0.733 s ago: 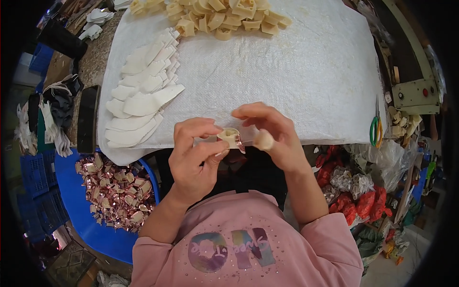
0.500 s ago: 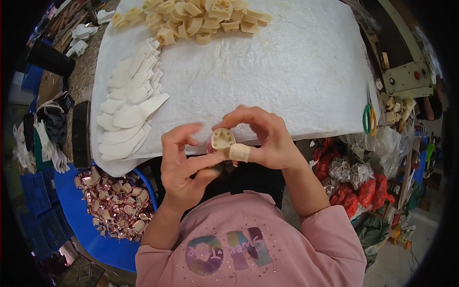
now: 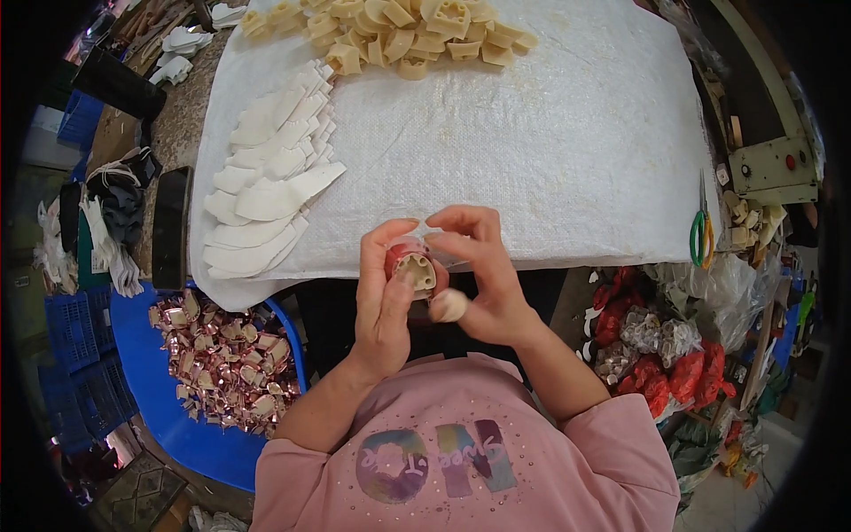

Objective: Inserting curved white structural strips into molded beige shoe components.

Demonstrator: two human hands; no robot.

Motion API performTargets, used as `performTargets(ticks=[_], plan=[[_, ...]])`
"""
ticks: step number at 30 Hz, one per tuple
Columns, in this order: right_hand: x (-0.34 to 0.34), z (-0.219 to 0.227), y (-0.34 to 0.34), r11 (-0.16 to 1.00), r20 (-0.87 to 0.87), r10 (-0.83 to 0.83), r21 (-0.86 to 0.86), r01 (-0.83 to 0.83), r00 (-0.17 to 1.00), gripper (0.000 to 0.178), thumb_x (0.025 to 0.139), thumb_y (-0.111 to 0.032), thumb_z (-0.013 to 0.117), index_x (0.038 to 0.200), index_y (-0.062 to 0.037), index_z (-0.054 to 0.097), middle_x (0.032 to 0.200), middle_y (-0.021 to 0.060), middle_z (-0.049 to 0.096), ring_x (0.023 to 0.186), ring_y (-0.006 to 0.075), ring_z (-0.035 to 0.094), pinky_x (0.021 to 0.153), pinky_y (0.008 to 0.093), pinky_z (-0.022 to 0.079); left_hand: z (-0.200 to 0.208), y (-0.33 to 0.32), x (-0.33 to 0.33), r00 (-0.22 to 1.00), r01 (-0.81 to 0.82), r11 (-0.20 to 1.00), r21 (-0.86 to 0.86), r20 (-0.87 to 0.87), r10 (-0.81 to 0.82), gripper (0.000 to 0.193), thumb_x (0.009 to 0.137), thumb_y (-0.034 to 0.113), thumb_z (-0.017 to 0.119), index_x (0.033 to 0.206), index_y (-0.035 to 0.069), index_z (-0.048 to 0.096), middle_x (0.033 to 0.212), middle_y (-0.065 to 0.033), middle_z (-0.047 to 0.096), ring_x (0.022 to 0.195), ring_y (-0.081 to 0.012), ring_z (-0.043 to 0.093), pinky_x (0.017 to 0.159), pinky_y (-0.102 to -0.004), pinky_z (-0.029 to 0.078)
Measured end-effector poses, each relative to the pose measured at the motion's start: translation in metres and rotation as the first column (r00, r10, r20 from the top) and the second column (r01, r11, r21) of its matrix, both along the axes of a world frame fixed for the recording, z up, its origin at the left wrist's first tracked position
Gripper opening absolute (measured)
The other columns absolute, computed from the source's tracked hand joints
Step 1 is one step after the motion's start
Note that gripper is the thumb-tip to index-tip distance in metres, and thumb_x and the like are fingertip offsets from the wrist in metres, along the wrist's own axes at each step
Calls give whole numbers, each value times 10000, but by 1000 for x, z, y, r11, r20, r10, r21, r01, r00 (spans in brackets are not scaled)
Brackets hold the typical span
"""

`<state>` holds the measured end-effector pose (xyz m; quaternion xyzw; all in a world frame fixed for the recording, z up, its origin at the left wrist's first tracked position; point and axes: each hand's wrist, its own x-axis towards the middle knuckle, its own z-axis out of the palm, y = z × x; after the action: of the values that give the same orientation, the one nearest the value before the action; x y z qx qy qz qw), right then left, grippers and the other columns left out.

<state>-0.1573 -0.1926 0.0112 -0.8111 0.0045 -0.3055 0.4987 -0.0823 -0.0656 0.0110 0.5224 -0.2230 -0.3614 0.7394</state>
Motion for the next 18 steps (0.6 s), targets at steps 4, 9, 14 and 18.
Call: performTargets(ticks=[4, 9, 14, 18], plan=[[8, 4, -10, 869, -85, 226, 468, -162, 970, 204, 886, -118, 509, 1074, -81, 580, 1122, 98, 488, 910, 193, 505, 682, 286, 493, 4, -3, -2, 994, 109, 976, -191, -10, -113, 720, 927, 530, 364, 1389, 17, 159, 1029, -97, 519, 773, -125, 541, 659, -227, 448], [15, 11, -11, 606, -131, 504, 758, -241, 854, 138, 886, -167, 533, 917, -38, 572, 1037, 75, 521, 569, 85, 566, 363, 175, 458, 14, -9, -14, 969, -12, 1000, 1, 245, 12, 741, 929, 581, 283, 1353, -25, 229, 1057, -111, 509, 783, -97, 533, 616, -221, 453], [8, -3, 8, 761, -81, 310, 618, -196, 947, 122, 890, -175, 549, 904, -57, 574, 1044, 91, 533, 816, 173, 526, 701, 305, 465, 3, -11, -17, 920, -160, 987, 2, 362, 148, 629, 955, 500, 305, 1307, -21, 283, 1022, -107, 499, 809, -105, 508, 674, -226, 432], [11, -19, 19, 907, 44, 163, 388, -167, 986, 251, 941, -229, 459, 1091, -62, 572, 1023, 73, 544, 935, 242, 475, 862, 352, 357, -4, -16, -15, 917, -291, 957, -15, 281, 283, 452, 973, 332, 346, 1269, -10, 336, 1012, -88, 491, 865, -106, 489, 747, -231, 409]])
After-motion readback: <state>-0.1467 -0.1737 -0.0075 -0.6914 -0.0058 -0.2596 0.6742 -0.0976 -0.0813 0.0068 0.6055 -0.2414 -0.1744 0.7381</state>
